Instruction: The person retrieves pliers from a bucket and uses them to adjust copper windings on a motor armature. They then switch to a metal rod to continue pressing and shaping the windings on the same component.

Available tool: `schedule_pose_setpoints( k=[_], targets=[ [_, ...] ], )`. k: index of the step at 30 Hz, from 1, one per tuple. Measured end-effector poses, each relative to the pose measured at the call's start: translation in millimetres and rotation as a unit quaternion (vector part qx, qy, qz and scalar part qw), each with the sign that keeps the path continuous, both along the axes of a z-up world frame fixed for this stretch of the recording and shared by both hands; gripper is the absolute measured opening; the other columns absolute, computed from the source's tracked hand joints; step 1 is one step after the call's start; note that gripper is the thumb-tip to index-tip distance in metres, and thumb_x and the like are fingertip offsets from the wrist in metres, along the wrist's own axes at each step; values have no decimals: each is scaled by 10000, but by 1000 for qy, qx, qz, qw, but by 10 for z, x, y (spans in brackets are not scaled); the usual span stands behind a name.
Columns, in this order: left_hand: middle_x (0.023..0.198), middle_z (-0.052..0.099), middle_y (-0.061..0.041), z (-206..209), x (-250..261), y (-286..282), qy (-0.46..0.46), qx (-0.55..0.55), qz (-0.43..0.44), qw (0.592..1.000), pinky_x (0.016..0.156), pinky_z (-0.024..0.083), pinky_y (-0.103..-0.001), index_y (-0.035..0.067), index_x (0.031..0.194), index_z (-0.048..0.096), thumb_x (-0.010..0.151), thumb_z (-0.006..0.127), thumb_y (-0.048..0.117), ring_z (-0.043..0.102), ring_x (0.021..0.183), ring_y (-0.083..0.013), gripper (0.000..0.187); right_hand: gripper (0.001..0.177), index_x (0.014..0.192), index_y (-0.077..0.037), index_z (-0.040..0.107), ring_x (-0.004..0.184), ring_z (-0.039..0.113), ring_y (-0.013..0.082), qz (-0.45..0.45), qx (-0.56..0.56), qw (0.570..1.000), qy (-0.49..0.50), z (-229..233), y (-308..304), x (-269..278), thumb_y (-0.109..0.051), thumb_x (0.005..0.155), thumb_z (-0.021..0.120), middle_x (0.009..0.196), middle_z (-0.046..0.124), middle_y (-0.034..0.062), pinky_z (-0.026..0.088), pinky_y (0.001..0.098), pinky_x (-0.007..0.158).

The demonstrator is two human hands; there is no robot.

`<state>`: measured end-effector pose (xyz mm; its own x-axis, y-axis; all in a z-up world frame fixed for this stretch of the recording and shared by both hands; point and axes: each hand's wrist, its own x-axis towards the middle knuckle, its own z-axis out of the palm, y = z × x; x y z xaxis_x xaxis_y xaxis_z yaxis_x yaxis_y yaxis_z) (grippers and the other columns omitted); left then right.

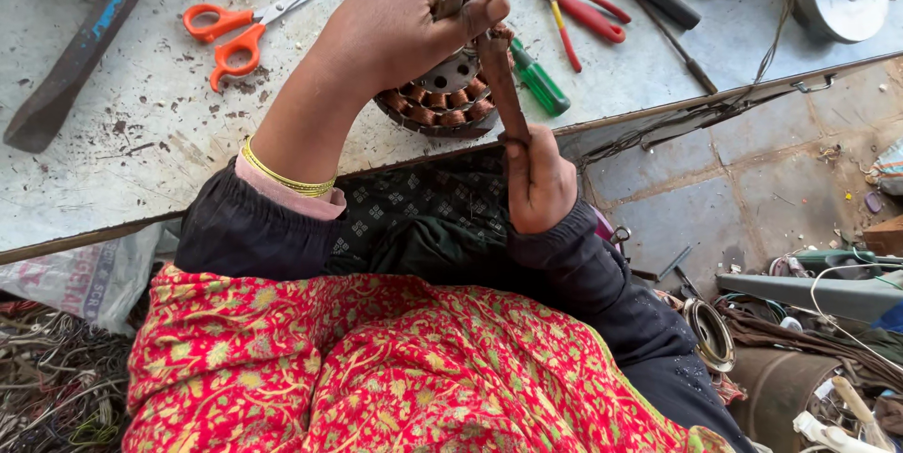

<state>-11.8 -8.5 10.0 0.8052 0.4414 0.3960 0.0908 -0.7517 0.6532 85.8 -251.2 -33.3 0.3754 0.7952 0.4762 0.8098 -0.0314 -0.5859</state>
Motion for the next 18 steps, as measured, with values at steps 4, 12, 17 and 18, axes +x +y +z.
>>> schedule_pose_setpoints(
  k=[4, 12, 17, 18],
  targets=[
    [629, 637, -86, -51, 37, 37, 15, -16, 1, 1000, 559, 521, -411, 107, 890, 776, 863, 386, 920, 702, 637, -272, 902, 164, 1253, 7, 554, 745, 729, 292, 30, 40, 998, -32, -43, 82, 7, -51, 1105, 515, 898, 702, 163, 549, 354, 681],
    [611, 590, -63, -199, 85, 120, -28, -39, -32, 998, 547, 487, -382, 89, 853, 739, 815, 254, 999, 673, 619, -222, 1033, 156, 1219, 7, 570, 727, 714, 356, 4, 13, 999, -33, -101, 129, -33, -21, 1066, 554, 833, 675, 181, 542, 389, 656],
    [680, 601, -86, -254, 124, 138, -62, -29, -35, 997, 615, 509, -382, 46, 910, 724, 877, 253, 1001, 689, 711, -261, 1065, 179, 1249, 4, 557, 771, 709, 382, 10, 29, 998, -56, -70, 134, 2, -12, 1071, 550, 881, 680, 191, 547, 397, 683],
    [678, 601, -90, -261, 127, 140, -53, -37, -39, 997, 618, 505, -392, 45, 906, 720, 861, 238, 1000, 687, 712, -265, 1070, 181, 1247, 5, 560, 763, 706, 385, 6, 23, 998, -56, -66, 139, 9, -10, 1066, 553, 875, 679, 193, 541, 398, 677]
  ],
)
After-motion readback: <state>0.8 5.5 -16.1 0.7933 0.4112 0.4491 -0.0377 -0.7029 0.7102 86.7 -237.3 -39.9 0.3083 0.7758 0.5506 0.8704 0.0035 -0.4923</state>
